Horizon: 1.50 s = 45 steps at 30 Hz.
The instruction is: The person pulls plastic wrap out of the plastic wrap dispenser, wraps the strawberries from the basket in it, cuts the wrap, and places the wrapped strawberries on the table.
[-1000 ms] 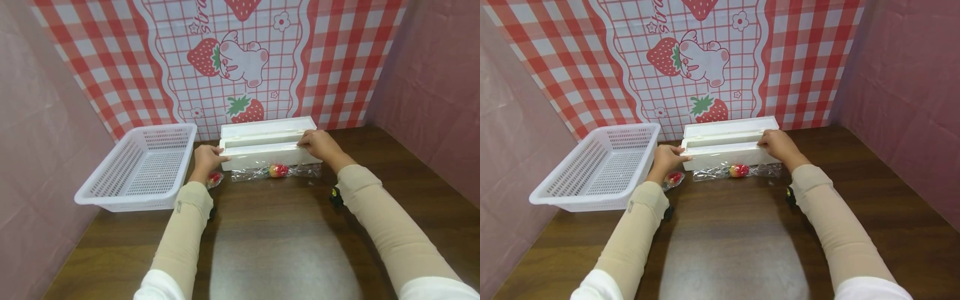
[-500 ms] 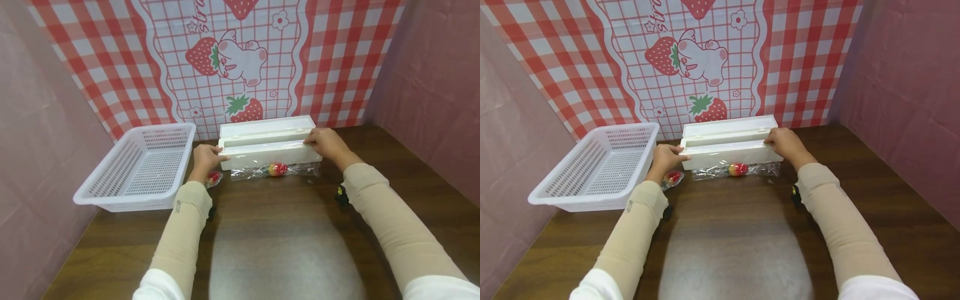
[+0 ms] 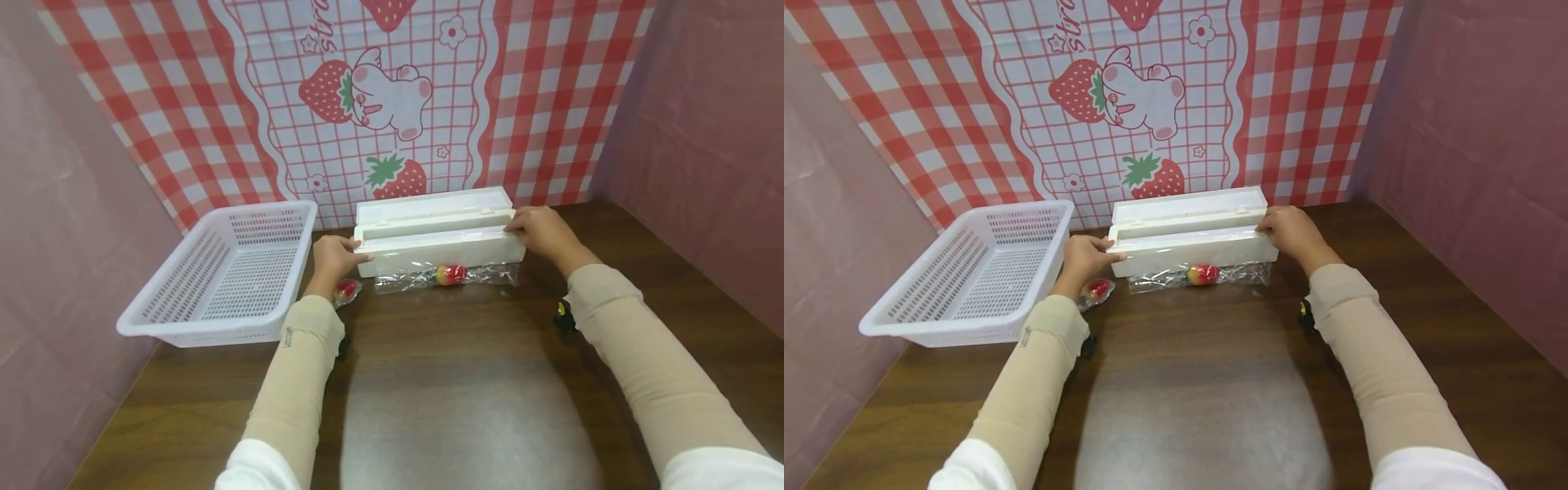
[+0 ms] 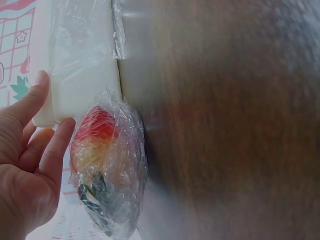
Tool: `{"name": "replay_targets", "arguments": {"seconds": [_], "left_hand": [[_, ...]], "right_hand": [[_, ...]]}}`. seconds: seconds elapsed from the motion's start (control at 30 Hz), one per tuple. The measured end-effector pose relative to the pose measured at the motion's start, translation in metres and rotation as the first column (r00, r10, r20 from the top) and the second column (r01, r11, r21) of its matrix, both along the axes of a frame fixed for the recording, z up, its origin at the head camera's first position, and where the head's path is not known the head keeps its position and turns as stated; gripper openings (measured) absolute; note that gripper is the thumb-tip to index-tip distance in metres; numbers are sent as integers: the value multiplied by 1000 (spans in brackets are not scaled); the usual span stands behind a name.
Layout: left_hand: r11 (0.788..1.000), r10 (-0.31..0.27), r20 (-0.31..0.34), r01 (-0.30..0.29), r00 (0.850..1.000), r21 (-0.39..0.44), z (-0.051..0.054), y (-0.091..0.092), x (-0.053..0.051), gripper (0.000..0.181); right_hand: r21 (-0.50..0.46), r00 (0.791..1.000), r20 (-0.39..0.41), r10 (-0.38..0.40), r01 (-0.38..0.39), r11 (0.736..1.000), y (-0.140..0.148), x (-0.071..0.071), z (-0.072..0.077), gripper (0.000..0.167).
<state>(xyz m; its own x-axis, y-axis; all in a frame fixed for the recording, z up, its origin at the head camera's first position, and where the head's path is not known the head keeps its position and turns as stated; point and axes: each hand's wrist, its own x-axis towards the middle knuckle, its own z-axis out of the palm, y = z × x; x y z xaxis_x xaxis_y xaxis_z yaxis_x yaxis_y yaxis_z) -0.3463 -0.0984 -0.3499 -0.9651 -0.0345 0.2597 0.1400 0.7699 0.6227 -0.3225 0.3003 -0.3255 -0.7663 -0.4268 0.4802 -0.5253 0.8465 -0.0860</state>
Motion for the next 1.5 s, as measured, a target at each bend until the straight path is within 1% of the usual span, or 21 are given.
{"name": "replay_targets", "arguments": {"seconds": [0.2, 0.33, 0.43, 0.6, 0.73, 0.93, 1.0, 1.07, 1.13, 1.2, 1.27, 1.3, 1.33, 1.37, 1.4, 1.5], "left_hand": [[1000, 1, 15, -1, 1000, 2, 0, 1, 1, 46], [1000, 7, 11, -7, 1000, 8, 0, 1, 1, 46], [1000, 5, 10, -6, 1000, 18, 0, 1, 0, 45], [1000, 6, 12, -6, 1000, 21, 2, 1, 0, 46], [1000, 6, 8, -6, 1000, 26, 2, 0, 0, 45], [999, 6, 21, -7, 1000, 37, -1, 1, -1, 45], [999, 3, 28, -4, 1000, 46, -1, 2, 0, 45], [999, 4, 29, -5, 1000, 52, 1, 2, 0, 44], [999, 6, 35, -8, 999, 53, 3, 2, 1, 44], [999, 11, 36, -12, 999, 49, 3, 3, 2, 44], [999, 14, 32, -16, 999, 47, 3, 3, 2, 44], [999, 15, 29, -17, 999, 48, 4, 3, 2, 45], [999, 15, 24, -16, 1000, 45, 4, 3, 1, 45], [999, 14, 22, -15, 1000, 44, 4, 3, 1, 45], [999, 14, 23, -15, 1000, 40, 4, 3, 1, 45], [1000, 13, 38, -13, 999, 21, 2, 3, 2, 46]], "right_hand": [[5, 1000, -27, 8, -8, 1000, 3, 1, -1, 16], [9, 999, -34, 13, -12, 1000, 6, 3, 0, 16], [7, 999, -41, -13, 14, 1000, 9, 4, 1, 16], [-9, 998, -51, -37, 36, 999, 14, 7, -1, 15], [-25, 998, -50, -31, 30, 999, 14, 6, -1, 14], [-27, 998, -30, -53, 53, 998, 15, 5, -3, 15], [-16, 997, -7, -71, 71, 997, 15, 7, -1, 15], [-13, 997, 1, -79, 79, 997, 7, 10, 5, 16], [-23, 999, -9, -46, 45, 999, -10, 15, 11, 14], [-17, 999, -15, 43, -44, 999, -33, 23, 12, 12], [11, 988, 0, 155, -155, 988, -59, 28, 10, 12], [33, 979, 21, 203, -204, 979, -71, 28, 7, 13], [66, 971, 55, 234, -237, 969, -82, 28, 5, 14], [99, 964, 84, 253, -261, 960, -91, 27, 3, 15], [131, 960, 117, 256, -270, 954, -98, 26, 0, 17], [236, 960, 170, 224, -260, 936, -113, 21, -11, 23]]}}
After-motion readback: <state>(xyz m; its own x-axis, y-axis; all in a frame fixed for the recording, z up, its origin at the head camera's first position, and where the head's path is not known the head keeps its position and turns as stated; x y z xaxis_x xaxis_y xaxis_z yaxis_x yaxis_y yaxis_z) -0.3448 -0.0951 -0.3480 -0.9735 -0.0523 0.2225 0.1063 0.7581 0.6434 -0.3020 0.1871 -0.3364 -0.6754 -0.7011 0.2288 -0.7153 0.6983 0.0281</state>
